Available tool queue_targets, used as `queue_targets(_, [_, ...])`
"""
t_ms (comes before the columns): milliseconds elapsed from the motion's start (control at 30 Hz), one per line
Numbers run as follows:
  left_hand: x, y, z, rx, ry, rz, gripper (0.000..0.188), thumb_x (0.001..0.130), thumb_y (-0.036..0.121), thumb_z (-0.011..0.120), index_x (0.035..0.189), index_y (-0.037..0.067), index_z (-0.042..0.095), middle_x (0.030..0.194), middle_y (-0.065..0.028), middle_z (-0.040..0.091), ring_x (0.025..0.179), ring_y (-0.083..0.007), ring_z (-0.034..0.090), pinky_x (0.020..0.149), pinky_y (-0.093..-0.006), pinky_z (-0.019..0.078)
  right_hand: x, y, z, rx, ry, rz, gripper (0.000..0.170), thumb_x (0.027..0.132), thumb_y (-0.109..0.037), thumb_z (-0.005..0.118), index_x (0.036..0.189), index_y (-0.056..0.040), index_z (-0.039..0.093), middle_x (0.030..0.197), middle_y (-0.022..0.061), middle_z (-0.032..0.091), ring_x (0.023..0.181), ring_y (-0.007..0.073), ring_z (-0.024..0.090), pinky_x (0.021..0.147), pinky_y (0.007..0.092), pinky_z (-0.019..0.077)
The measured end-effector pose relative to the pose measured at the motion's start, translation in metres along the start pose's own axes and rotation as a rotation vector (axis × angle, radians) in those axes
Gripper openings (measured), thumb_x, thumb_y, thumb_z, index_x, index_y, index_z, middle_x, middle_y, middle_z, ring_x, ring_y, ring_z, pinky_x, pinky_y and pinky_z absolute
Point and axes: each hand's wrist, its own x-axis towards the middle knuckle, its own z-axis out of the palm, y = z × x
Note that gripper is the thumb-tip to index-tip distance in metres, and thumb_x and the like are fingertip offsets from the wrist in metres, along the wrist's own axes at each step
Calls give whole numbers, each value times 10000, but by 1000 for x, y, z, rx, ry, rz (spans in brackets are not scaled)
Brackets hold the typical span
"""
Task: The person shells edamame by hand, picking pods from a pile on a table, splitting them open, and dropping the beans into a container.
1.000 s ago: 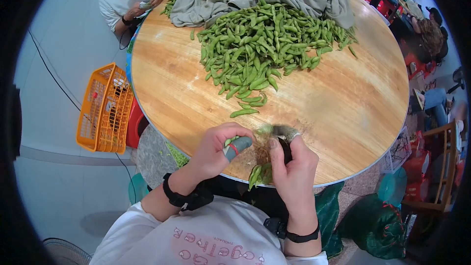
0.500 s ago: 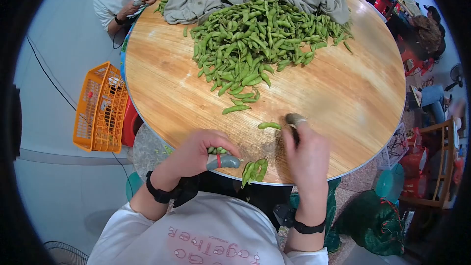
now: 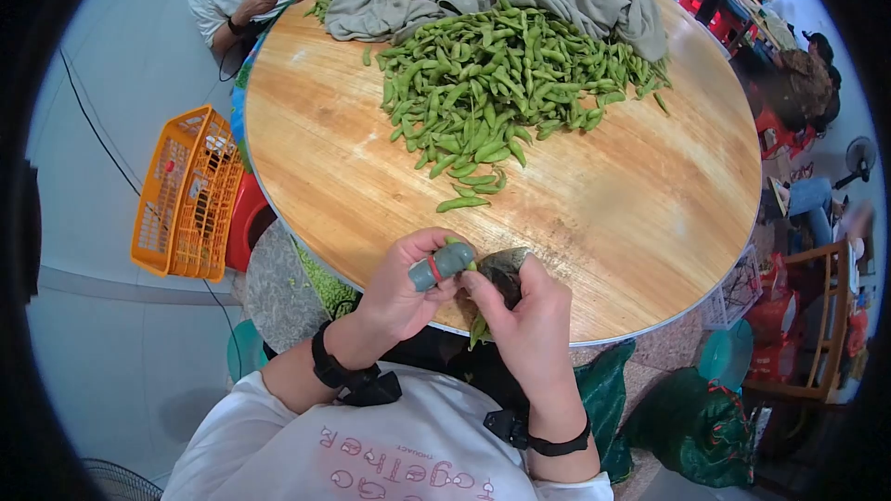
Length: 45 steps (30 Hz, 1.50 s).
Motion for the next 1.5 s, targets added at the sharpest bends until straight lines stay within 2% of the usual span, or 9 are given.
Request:
queue_targets(167, [-4, 0, -2, 205, 78, 137, 69, 795, 20, 601, 858, 33, 575, 742, 11, 557, 616, -21, 454, 522, -157, 344, -4, -4, -5, 773, -438, 484, 234, 927, -220, 456, 797, -38, 523, 605, -31, 449, 534, 50, 378, 474, 190, 298])
queue_targets(500, [-6, 1, -8, 773, 45, 364, 39, 788, 29, 597, 787, 34, 558, 744, 11, 531, 684, -56, 486, 584, -189, 391, -6, -5, 2, 885, -408, 548, 197, 932, -172, 433, 812, -36, 508, 598, -12, 459, 491, 41, 357, 433, 179, 266])
queue_targets(700, [-8, 10, -11, 332, -290, 85, 102, 785, 75, 635, 823, 28, 553, 857, -1, 528, 741, -64, 507, 620, -189, 422, -10, 2, -3, 1233, -509, 726, 140, 919, -142, 450, 867, -25, 507, 597, 5, 465, 449, 38, 333, 385, 171, 248])
queue_targets(800, [-10, 4, -6, 61, -241, 72, 160, 784, 77, 640, 902, 28, 544, 903, 0, 527, 744, -59, 512, 621, -183, 431, -9, 2, 0, 1142, -458, 656, 129, 899, -122, 490, 867, -8, 541, 616, 10, 505, 486, 40, 379, 429, 177, 310])
queue_targets(900, [-8, -6, -9, 140, -54, 123, 215, 782, 57, 634, 966, 21, 528, 893, -5, 541, 723, -52, 506, 589, -172, 417, -6, -4, 10, 257, -128, 176, 59, 828, -44, 583, 832, 12, 601, 646, -5, 547, 597, 35, 434, 532, 197, 372])
queue_targets(1133, [-9, 16, -28, 406, 89, 218, 120, 807, 22, 564, 925, 10, 549, 780, -20, 560, 628, -49, 483, 518, -156, 354, 12, -14, 26, 320, -220, 233, 103, 827, -80, 583, 803, 20, 587, 598, 54, 510, 593, 53, 430, 526, 230, 383])
queue_targets(1200, [-7, 28, -30, 121, 230, 223, 120, 819, -20, 518, 920, 18, 570, 740, -7, 550, 602, -48, 485, 529, -171, 388, 29, -8, 26, 92, -318, 247, 171, 846, -154, 565, 813, 12, 591, 562, 112, 530, 523, 115, 487, 506, 269, 396])
queue_targets(1333, [-9, 35, -34, 287, 250, 260, 68, 810, 6, 503, 850, 5, 557, 734, -25, 538, 552, -63, 436, 483, -169, 314, 58, -17, 47, -874, 15, -100, 364, 804, -341, 619, 709, -4, 520, 523, 162, 552, 529, 330, 583, 488, 359, 462])
queue_targets(1500, [-12, 37, -42, 570, 76, 181, 111, 796, -21, 531, 879, 8, 599, 745, 0, 549, 579, -46, 456, 514, -167, 341, 54, -16, 52, -924, -124, -65, 374, 773, -365, 638, 723, -24, 494, 576, 148, 583, 546, 315, 599, 503, 379, 482])
